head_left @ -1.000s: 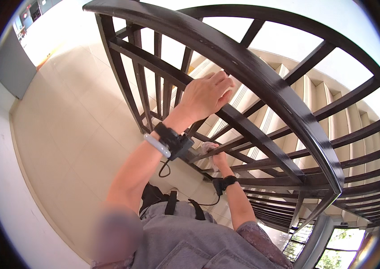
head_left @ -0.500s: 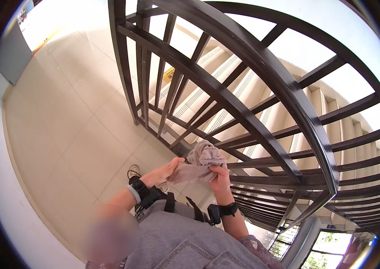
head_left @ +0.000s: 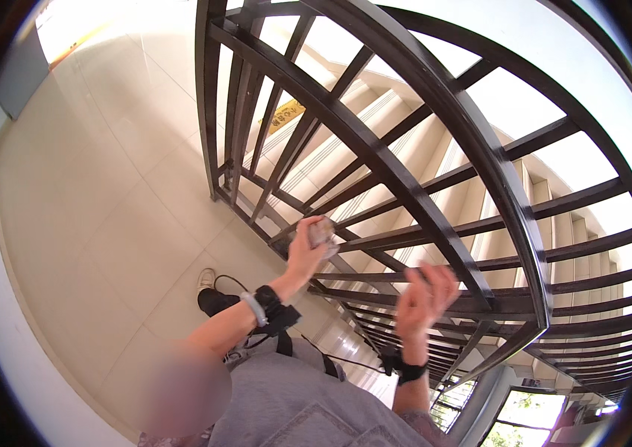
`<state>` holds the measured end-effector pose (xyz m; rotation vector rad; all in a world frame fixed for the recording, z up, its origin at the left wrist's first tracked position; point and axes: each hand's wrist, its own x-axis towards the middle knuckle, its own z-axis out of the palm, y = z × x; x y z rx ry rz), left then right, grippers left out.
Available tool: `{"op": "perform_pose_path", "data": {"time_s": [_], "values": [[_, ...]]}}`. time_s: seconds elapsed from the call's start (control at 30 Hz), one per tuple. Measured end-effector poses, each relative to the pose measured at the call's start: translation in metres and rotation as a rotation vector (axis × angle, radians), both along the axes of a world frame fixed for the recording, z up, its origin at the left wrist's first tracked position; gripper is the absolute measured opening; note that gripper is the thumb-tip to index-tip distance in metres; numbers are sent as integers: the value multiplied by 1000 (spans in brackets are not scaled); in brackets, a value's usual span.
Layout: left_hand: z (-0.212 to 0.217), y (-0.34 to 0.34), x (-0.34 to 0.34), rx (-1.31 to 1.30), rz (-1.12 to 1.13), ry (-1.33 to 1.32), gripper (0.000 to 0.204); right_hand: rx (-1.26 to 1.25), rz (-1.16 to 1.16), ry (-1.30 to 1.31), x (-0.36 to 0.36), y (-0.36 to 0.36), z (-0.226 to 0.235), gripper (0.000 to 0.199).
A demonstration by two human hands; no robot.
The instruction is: The person wipes a dark metal staircase handrail and vertical balusters with a cloth while ascending the stairs. The person moves along the railing, cleaning the top and sides of the handrail and the vertical bars.
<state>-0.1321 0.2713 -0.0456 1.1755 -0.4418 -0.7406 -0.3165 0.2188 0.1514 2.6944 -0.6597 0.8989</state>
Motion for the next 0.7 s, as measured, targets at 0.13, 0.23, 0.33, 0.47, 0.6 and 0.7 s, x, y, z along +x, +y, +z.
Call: {"op": "perform_pose_path", "data": {"time_s": [0.13,0.23,0.33,0.47,0.6,0.7], "values": [[94,-45,-35,-444,-106,-458,65,-185,-159,5,-26,-45,44,31],[89,-52,-50,-276,43,-752,65,-160,-225,96,-39,-70,43,34],[-10,-50,-49,-63,-87,-559,65,38,-262,53,-46,-77,35,36],[-159,-33,-75,352,-205,-368,64,-27,-238,76,-37,-77,38,37],[-150,-42,-85,366,-133,-231,54,-51,-217,78,-42,-79,33,39],[-80,-47,-49,162,147,-306,35,-48,-240,82,-46,-78,32,40]]}}
